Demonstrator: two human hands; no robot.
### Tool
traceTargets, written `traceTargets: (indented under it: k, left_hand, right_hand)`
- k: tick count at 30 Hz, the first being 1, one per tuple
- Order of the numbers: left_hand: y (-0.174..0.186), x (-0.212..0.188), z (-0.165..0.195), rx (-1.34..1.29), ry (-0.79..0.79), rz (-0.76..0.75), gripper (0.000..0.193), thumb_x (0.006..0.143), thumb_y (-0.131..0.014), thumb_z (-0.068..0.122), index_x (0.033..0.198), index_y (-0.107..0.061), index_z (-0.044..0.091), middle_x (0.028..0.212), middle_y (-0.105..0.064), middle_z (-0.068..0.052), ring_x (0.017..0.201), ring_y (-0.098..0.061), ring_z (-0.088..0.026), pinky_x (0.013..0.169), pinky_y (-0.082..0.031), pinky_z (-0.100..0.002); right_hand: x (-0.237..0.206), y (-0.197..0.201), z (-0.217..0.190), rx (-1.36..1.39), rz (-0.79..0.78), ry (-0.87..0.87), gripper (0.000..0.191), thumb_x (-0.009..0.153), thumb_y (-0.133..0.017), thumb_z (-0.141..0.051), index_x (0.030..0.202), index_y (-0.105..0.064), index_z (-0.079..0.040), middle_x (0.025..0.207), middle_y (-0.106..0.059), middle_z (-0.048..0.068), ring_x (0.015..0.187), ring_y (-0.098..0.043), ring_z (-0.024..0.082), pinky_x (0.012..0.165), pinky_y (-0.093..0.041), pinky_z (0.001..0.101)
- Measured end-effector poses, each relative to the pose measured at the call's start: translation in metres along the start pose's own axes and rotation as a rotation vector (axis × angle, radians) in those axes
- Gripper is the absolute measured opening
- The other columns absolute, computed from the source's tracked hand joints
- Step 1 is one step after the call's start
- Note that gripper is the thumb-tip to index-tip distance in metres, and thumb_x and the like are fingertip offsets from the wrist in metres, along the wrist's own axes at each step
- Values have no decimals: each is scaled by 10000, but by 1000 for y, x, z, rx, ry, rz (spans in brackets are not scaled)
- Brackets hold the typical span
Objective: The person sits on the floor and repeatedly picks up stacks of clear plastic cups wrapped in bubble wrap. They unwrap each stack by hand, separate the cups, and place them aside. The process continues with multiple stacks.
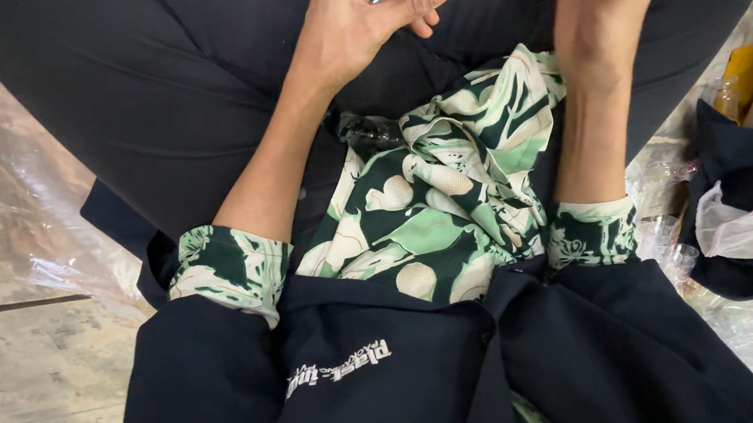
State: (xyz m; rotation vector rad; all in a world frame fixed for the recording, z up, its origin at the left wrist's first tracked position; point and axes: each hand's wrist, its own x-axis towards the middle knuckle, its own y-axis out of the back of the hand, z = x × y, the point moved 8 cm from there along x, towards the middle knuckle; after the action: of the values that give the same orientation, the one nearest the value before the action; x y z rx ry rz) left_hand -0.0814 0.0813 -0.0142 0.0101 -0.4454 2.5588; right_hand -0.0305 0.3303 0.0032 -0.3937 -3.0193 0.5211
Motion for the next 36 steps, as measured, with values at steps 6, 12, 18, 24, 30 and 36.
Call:
traceTargets:
  k: [6,12,18,24,30,36]
  left_hand:
    - [0,-3,-1,-23,12,-26,246,1018,-788,70,1191,-650,-36,1105,-759,-109,926,-769,-154,762,-694,-326]
    - [-4,-2,-1,-74,47,-52,331,1027,-825,116,1264,-652,-37,1213,-761,-122,917,-738,-143,778,-672,-321]
    - [-6,-5,6,-27,67,-86,362,1005,-834,110,1283,-651,-33,1213,-770,-108,896,-735,-133,791,-658,-302]
    - [-29,-9,-1,92,119,-193,385,956,-859,140,1256,-684,-26,1003,-755,-72,816,-716,-117,772,-615,-280]
    - [-10,-8,9,162,58,-74,387,968,-868,191,1216,-675,-34,947,-744,-38,813,-730,-116,770,-613,-276]
    - [29,-10,11,14,-23,154,341,988,-853,200,1188,-687,-21,1061,-761,-73,847,-750,-151,768,-653,-306]
  right_hand:
    - [-4,14,-8,175,25,-11,288,1141,-608,-239,1386,-505,-127,1260,-626,30,1111,-633,142,898,-618,368]
    - [-9,-8,-3,171,56,-176,356,999,-607,-180,1318,-471,-100,1231,-601,31,1103,-673,164,874,-660,400]
    - [-13,-7,-18,88,105,-153,280,1096,-650,50,1324,-489,28,1067,-584,162,876,-634,215,764,-547,345]
    - [-55,-25,-42,-462,-192,-333,479,928,-735,-37,1366,-541,-41,1243,-676,69,849,-669,103,686,-583,262]
    - [-29,-76,-44,-1167,-249,90,299,1005,-845,-61,1222,-674,53,982,-659,114,767,-650,126,689,-513,274]
    - [13,-57,-36,-856,-58,139,152,1015,-735,-88,978,-692,53,809,-686,95,715,-684,165,639,-538,294]
